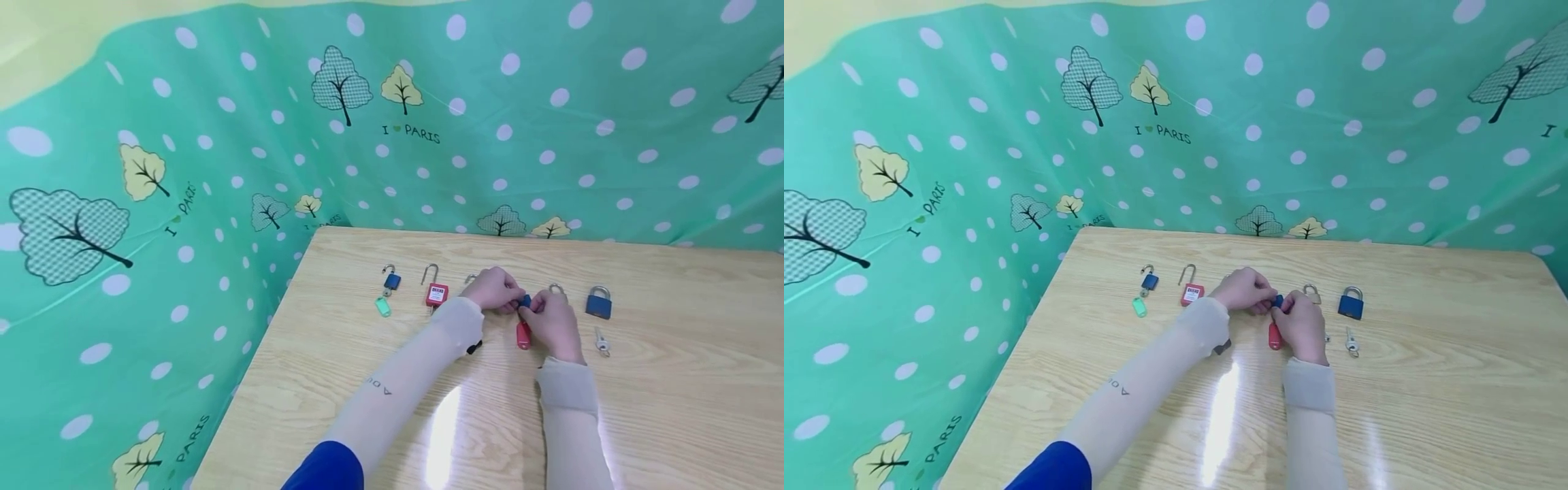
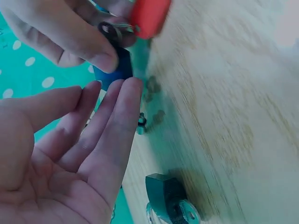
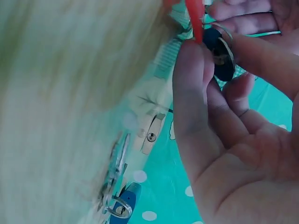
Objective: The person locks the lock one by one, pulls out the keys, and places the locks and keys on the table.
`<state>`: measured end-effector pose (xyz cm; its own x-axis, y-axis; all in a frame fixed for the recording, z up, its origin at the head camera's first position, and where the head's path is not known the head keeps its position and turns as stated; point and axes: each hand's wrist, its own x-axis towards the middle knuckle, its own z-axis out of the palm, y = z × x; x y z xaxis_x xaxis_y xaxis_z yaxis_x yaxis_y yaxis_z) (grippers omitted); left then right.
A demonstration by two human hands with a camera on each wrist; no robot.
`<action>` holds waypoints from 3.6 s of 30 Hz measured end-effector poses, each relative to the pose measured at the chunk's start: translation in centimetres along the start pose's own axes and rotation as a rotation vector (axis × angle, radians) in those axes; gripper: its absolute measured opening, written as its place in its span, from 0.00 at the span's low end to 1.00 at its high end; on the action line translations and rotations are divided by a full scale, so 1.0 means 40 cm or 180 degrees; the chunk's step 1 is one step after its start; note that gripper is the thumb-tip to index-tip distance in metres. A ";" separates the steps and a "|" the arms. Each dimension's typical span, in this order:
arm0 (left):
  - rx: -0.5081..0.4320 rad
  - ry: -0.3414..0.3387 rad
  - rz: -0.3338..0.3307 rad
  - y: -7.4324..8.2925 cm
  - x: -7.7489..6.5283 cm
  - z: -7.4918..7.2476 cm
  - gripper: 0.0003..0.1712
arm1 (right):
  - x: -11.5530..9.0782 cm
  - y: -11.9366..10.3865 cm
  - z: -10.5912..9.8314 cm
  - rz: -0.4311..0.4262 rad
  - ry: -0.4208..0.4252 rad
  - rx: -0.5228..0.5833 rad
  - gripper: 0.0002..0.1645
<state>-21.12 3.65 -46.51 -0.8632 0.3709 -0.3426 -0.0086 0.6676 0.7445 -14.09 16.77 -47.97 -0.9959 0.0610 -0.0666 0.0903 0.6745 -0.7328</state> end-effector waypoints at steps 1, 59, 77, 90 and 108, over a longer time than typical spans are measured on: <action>-0.0073 0.0008 0.0005 0.002 -0.001 0.000 0.11 | 0.000 0.001 -0.001 0.0000 0.0021 0.0022 0.10; -0.1518 0.0478 0.0534 0.032 -0.109 -0.163 0.15 | -0.031 -0.121 -0.012 -0.0145 -0.0126 0.1963 0.27; -0.1399 0.0237 0.0973 0.011 -0.074 -0.175 0.14 | -0.023 -0.124 0.002 -0.0107 -0.0078 0.2420 0.30; -0.0498 0.0357 0.1049 0.040 -0.087 -0.190 0.16 | -0.022 -0.125 0.011 -0.0227 0.0215 0.2415 0.27; 0.0003 0.0374 0.0961 0.070 -0.107 -0.189 0.15 | -0.044 -0.148 0.006 -0.0101 0.0652 0.2314 0.26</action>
<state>-21.26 -0.96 -38.64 -0.8791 0.4752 -0.0378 0.2571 0.5394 0.8019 -12.89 12.49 -43.68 -0.9717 0.2332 0.0372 -0.0317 0.0272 -0.9991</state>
